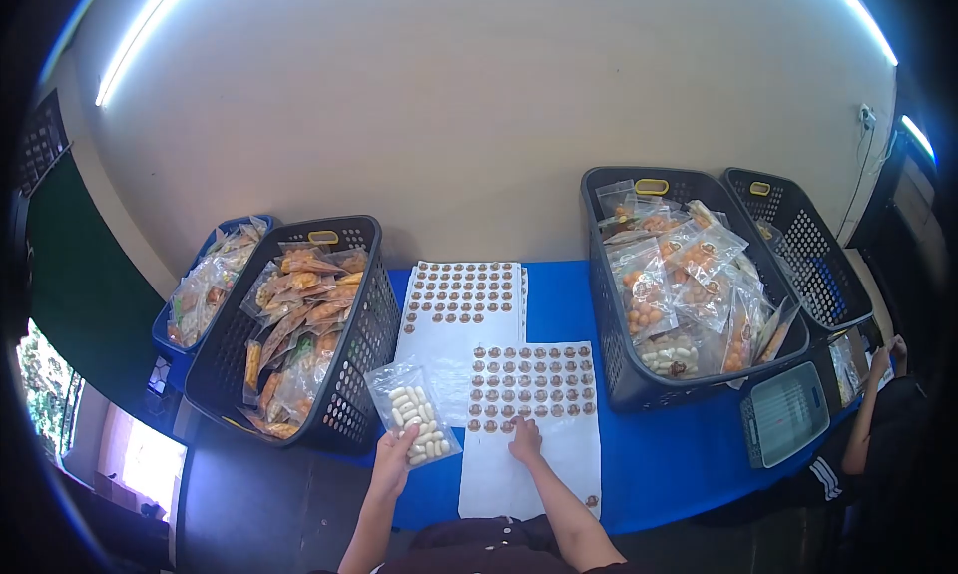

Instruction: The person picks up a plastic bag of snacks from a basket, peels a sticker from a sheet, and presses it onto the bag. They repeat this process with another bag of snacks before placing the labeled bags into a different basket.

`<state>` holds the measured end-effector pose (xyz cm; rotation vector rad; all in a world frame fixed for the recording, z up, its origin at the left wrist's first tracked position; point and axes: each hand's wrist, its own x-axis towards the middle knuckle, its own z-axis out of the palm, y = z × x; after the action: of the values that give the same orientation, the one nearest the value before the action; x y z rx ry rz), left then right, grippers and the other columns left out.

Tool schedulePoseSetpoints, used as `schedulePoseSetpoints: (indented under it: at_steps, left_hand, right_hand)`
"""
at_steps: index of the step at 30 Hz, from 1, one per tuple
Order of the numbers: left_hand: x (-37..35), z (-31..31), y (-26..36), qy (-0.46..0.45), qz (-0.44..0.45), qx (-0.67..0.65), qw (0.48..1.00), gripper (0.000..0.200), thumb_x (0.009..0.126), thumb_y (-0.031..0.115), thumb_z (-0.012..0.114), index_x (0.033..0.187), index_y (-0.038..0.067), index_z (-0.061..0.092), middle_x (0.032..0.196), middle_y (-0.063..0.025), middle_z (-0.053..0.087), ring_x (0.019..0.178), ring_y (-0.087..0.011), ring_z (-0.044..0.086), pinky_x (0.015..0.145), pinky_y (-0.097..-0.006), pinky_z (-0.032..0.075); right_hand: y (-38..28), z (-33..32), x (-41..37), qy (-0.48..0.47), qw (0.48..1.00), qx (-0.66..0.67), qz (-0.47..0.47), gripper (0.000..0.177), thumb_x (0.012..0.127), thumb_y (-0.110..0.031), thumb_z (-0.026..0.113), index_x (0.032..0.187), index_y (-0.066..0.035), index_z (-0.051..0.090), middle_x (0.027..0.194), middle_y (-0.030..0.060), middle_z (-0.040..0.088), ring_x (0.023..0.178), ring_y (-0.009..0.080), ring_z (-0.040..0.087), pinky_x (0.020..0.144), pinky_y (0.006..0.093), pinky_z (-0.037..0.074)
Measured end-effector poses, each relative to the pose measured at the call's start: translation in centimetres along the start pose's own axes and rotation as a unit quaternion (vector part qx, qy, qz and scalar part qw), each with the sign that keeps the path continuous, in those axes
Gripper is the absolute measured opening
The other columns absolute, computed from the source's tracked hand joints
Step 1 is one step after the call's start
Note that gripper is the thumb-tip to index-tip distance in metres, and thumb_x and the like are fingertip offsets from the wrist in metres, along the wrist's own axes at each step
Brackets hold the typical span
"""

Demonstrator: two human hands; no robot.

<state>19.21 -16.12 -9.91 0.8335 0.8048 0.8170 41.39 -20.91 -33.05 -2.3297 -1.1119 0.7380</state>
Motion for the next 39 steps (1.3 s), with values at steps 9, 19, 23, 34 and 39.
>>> schedulePoseSetpoints:
  at_steps: [9, 19, 23, 34, 39]
  left_hand:
    - [-0.5, 0.2, -0.5, -0.010, -0.006, 0.046, 0.999, 0.027, 0.087, 0.013, 0.051, 0.108, -0.004, 0.049, 0.094, -0.0107, 0.061, 0.081, -0.0175, 0.063, 0.069, -0.0288, 0.054]
    - [-0.5, -0.3, -0.6, 0.012, 0.038, 0.037, 0.999, 0.026, 0.088, 0.012, 0.049, 0.109, -0.004, 0.048, 0.094, -0.0107, 0.061, 0.080, -0.0164, 0.062, 0.071, -0.0281, 0.053]
    - [-0.4, -0.4, -0.7, 0.006, 0.030, 0.040, 0.999, 0.026, 0.088, 0.012, 0.049, 0.109, -0.003, 0.048, 0.094, -0.0104, 0.061, 0.080, -0.0163, 0.062, 0.071, -0.0277, 0.053]
    - [-0.8, 0.6, -0.5, -0.001, 0.005, 0.054, 0.999, 0.028, 0.087, 0.012, 0.052, 0.110, -0.003, 0.048, 0.096, -0.0105, 0.060, 0.082, -0.0156, 0.062, 0.071, -0.0268, 0.052]
    - [-0.6, 0.4, -0.9, 0.007, 0.014, 0.042, 0.999, 0.030, 0.086, 0.013, 0.054, 0.110, -0.004, 0.049, 0.098, -0.0087, 0.059, 0.084, -0.0126, 0.059, 0.073, -0.0250, 0.049]
  right_hand:
    - [-0.1, 0.0, -0.4, 0.007, 0.999, -0.023, -0.024, 0.055, 0.065, -0.008, 0.065, 0.115, -0.017, 0.044, 0.111, 0.0114, 0.042, 0.105, 0.0298, 0.044, 0.084, 0.0434, 0.041]
    - [0.4, 0.1, -0.7, 0.020, 0.999, -0.003, -0.040, 0.058, 0.065, -0.010, 0.066, 0.117, -0.018, 0.045, 0.106, 0.0107, 0.045, 0.102, 0.0296, 0.045, 0.083, 0.0433, 0.041]
    - [0.6, 0.1, -0.7, 0.028, 0.998, 0.009, -0.054, 0.051, 0.063, -0.009, 0.067, 0.110, -0.018, 0.050, 0.101, 0.0107, 0.047, 0.097, 0.0298, 0.048, 0.080, 0.0416, 0.042]
    - [0.1, 0.1, -0.5, 0.015, 0.998, -0.035, -0.050, 0.055, 0.065, -0.009, 0.067, 0.113, -0.013, 0.042, 0.107, 0.0119, 0.044, 0.103, 0.0310, 0.045, 0.082, 0.0434, 0.042]
    - [-0.1, -0.1, -0.6, 0.017, 0.998, -0.033, -0.046, 0.048, 0.067, -0.006, 0.062, 0.111, -0.013, 0.044, 0.108, 0.0118, 0.044, 0.103, 0.0313, 0.045, 0.081, 0.0447, 0.042]
